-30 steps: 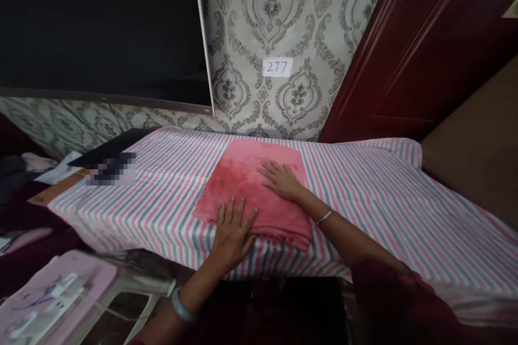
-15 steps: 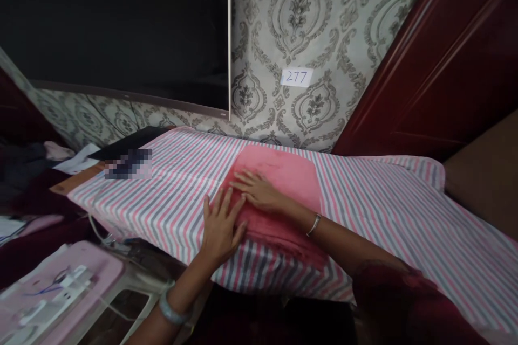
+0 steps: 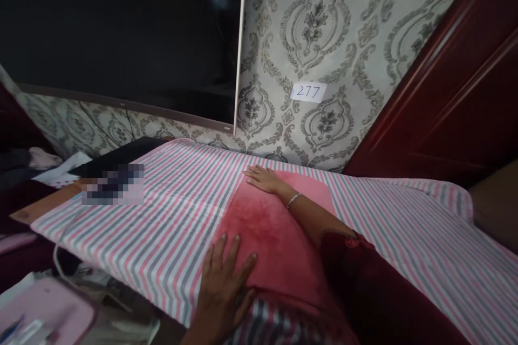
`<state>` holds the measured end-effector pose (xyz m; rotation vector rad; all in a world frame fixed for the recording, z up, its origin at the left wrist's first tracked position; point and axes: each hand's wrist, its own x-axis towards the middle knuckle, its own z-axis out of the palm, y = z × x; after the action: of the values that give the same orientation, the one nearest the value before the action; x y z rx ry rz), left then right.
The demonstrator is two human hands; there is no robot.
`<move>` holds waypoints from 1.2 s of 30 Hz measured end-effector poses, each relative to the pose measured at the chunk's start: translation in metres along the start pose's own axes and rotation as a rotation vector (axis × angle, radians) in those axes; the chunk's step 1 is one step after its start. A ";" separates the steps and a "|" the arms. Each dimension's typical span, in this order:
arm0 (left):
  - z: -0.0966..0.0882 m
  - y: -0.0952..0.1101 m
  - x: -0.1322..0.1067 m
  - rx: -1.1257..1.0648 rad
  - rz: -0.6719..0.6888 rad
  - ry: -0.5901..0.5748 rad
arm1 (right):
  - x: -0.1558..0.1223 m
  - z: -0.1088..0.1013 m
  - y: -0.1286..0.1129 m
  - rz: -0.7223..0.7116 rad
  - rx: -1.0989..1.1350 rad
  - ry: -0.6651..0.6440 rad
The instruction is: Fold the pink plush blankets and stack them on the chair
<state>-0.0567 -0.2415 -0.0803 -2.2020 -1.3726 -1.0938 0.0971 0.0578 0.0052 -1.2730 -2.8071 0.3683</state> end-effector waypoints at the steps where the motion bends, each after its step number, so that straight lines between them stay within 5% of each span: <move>1: 0.001 -0.001 -0.001 0.005 0.006 0.000 | 0.006 0.002 0.006 0.010 0.036 0.004; 7: 0.005 -0.006 -0.003 0.019 0.009 0.007 | 0.019 0.013 0.023 -0.015 0.149 0.060; 14: 0.002 -0.009 0.001 0.065 0.047 -0.049 | -0.004 -0.015 -0.008 0.102 0.080 0.084; 19: -0.009 -0.007 0.006 0.057 0.033 -0.085 | -0.084 -0.019 -0.029 0.025 0.010 0.155; 23: -0.018 0.014 0.024 0.040 0.030 -0.056 | -0.183 0.002 -0.039 -0.079 0.007 0.110; 26: -0.011 0.039 0.038 0.011 0.159 -0.109 | -0.238 0.023 -0.042 -0.062 0.015 0.146; 31: 0.009 0.060 0.038 -0.003 0.233 -0.193 | -0.259 0.050 -0.036 0.056 0.045 0.217; 36: -0.011 0.041 0.041 -0.111 0.233 -0.223 | -0.258 0.069 -0.018 0.234 0.152 0.466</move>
<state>-0.0160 -0.2426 -0.0381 -2.5526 -1.1217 -0.8822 0.2458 -0.1596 -0.0418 -1.4354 -2.2140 0.2457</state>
